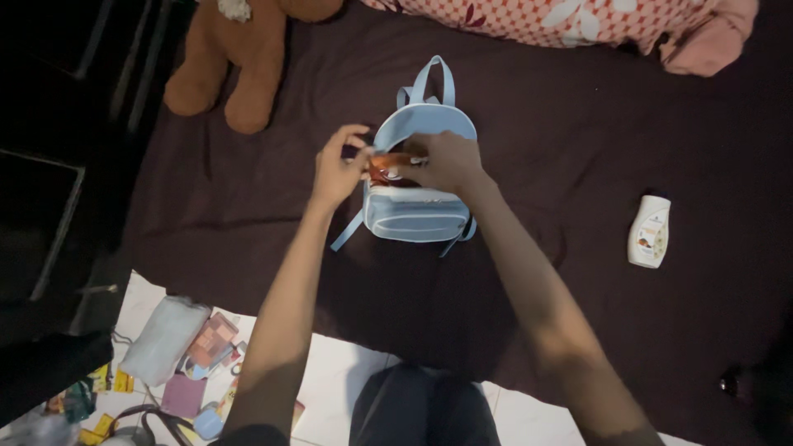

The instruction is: The person places cutlery into a white container, then packs the container along with a water bottle, snacks, and toiletries into a light blue backpack. The person zips the backpack closed, then unzips it and removes some items before placing them back.

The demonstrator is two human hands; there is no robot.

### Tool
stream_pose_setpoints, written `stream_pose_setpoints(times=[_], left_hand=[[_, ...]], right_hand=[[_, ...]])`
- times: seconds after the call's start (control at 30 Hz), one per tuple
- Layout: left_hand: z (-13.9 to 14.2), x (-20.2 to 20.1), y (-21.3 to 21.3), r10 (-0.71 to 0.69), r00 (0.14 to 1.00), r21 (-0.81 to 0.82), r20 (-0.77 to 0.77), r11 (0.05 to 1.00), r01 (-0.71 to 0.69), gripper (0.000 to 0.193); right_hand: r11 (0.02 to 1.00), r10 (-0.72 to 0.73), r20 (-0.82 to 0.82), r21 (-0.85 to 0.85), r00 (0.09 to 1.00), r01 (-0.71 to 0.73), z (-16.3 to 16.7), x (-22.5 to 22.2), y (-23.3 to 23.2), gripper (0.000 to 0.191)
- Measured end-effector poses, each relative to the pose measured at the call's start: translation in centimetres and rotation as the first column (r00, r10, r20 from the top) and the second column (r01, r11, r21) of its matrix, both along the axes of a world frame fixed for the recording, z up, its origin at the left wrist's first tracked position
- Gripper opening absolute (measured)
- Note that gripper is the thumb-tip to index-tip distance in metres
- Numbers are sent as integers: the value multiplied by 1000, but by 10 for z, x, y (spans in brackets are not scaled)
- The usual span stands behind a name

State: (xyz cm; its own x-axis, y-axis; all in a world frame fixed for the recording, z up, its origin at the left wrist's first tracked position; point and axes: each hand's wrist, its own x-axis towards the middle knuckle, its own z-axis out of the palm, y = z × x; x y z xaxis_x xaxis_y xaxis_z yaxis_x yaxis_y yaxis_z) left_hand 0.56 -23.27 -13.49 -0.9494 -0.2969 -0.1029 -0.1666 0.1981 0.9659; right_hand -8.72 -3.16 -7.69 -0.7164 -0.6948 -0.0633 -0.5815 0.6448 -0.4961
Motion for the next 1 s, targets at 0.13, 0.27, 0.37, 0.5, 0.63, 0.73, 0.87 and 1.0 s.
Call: stream_pose_setpoints(times=[0.13, 0.27, 0.37, 0.5, 0.63, 0.73, 0.87, 1.0], left_hand=[[15, -29, -6, -135, 980, -117, 146, 981, 153, 38], [21, -48, 0, -249, 965, -507, -77, 843, 177, 23], [19, -55, 2, -232, 968, -598, -91, 791, 133, 22], [19, -44, 0, -228, 953, -449, -202, 886, 117, 11], [19, -22, 12, -182, 957, -574, -225, 819, 21, 6], [14, -8, 31, -183, 935, -781, -302, 610, -133, 5], [5, -9, 43, -129, 968, -729, -216, 681, -72, 5], [0, -17, 49, -80, 972, -726, -222, 679, -110, 17]], right_hand=[[946, -103, -255, -325, 961, 15, -3, 18, 14, 28], [909, -32, -348, -400, 937, -118, -23, 16, 20, 26], [971, 25, -201, -228, 979, -72, -34, -1, 20, 31], [998, 44, -94, 48, 995, -39, -45, -17, 5, 39], [990, -128, -166, 36, 978, 136, -59, -8, -18, 42], [953, -304, -250, -61, 919, 298, -63, 1, -30, 38], [895, -414, -214, 79, 884, 439, -51, 4, -28, 47], [950, -231, -158, -250, 960, 187, -34, 17, 1, 23]])
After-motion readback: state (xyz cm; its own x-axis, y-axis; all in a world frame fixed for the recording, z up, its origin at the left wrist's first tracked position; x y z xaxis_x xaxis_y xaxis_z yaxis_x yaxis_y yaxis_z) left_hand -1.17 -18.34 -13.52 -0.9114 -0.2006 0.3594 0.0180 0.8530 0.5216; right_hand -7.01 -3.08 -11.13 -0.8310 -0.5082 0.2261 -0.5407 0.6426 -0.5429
